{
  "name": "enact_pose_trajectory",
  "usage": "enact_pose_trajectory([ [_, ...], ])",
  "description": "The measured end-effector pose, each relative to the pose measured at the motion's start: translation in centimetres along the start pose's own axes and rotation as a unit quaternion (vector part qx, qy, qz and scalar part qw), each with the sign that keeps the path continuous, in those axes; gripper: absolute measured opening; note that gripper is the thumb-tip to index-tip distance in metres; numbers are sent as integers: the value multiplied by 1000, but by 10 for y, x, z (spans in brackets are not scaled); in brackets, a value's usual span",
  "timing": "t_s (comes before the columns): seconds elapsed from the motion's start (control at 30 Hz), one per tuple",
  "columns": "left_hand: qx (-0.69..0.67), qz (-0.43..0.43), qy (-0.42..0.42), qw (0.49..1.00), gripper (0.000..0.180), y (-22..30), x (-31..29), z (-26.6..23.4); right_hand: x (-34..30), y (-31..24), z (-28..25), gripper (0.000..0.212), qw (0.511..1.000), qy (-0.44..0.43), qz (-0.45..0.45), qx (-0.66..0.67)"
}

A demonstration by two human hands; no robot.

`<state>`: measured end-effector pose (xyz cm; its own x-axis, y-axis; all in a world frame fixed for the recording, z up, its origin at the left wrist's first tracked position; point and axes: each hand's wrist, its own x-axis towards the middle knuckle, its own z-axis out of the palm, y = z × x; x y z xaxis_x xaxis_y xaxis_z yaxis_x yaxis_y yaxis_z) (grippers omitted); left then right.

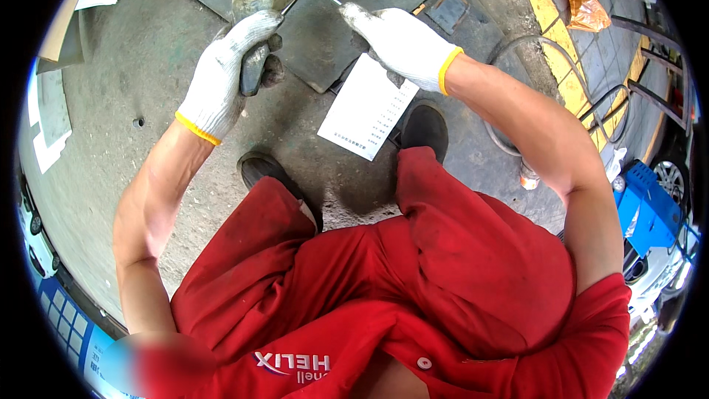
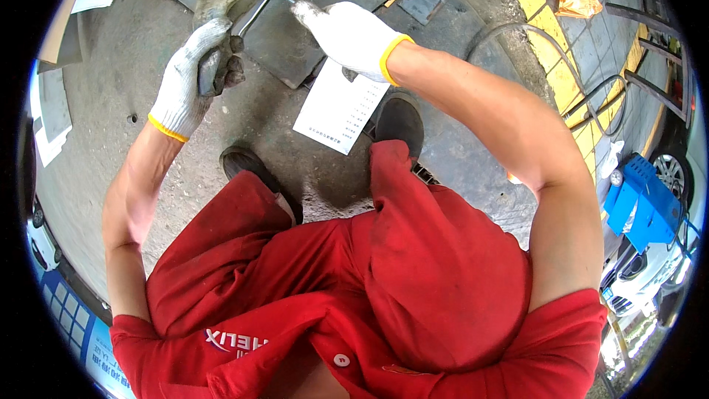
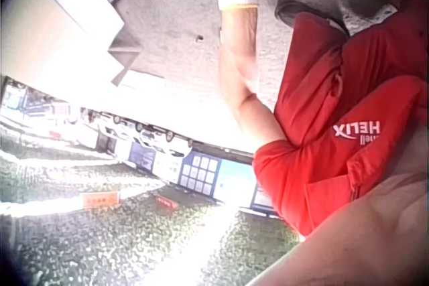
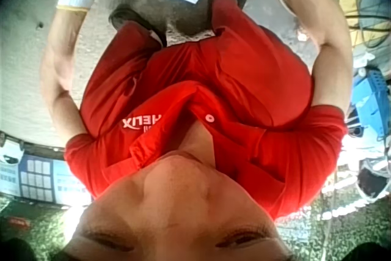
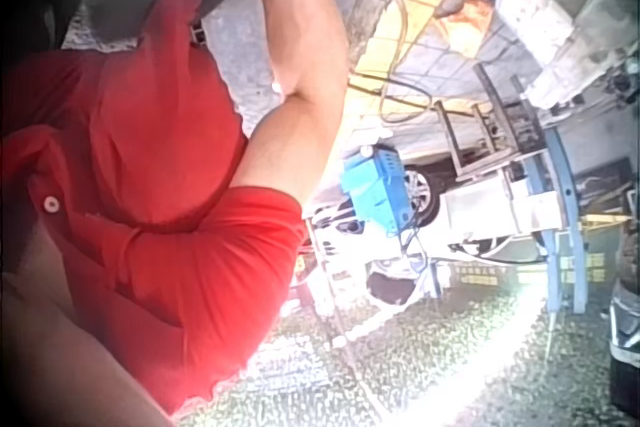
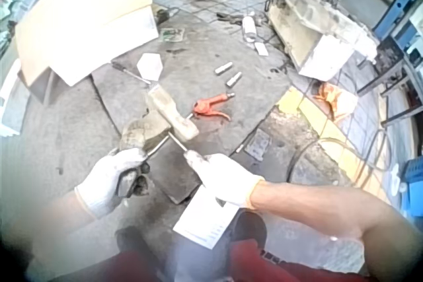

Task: The person uses a screwdriver to adjust a bolt on a metal mechanical part held in their left hand. They repeatedly insert and turn the screwdriver, then inspect the part by turning it over and examining its interior surfaces.

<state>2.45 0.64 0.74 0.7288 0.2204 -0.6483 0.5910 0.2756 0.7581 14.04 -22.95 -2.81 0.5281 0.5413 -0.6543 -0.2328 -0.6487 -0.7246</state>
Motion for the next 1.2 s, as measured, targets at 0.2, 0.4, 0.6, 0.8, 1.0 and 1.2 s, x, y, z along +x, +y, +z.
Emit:
enact_pose_trajectory([
  [0.2, 59, 26, 22, 998, 38, -13, 6, 1, 0, 5, 0, 73, 998, 1, -5, -56],
  [0.4, -3, 14, -35, 999, 36, -9, 8, -6, -1, 6, 2, 71, 1000, -7, 3, 15],
  [0.6, 63, 49, 27, 996, 37, -10, 4, 4, -1, 5, 2, 77, 998, 17, -31, -44],
  [0.8, 26, 27, -33, 999, 38, -14, 14, -11, 3, 13, 4, 77, 998, -48, -38, 5],
  [1.0, 8, 19, -5, 1000, 38, -15, 6, -3, 2, 12, 6, 76, 1000, -8, -6, -16],
  [1.2, -66, -3, -53, 996, 38, -16, 15, -14, 1, 9, 14, 75, 999, 14, 23, 20],
])
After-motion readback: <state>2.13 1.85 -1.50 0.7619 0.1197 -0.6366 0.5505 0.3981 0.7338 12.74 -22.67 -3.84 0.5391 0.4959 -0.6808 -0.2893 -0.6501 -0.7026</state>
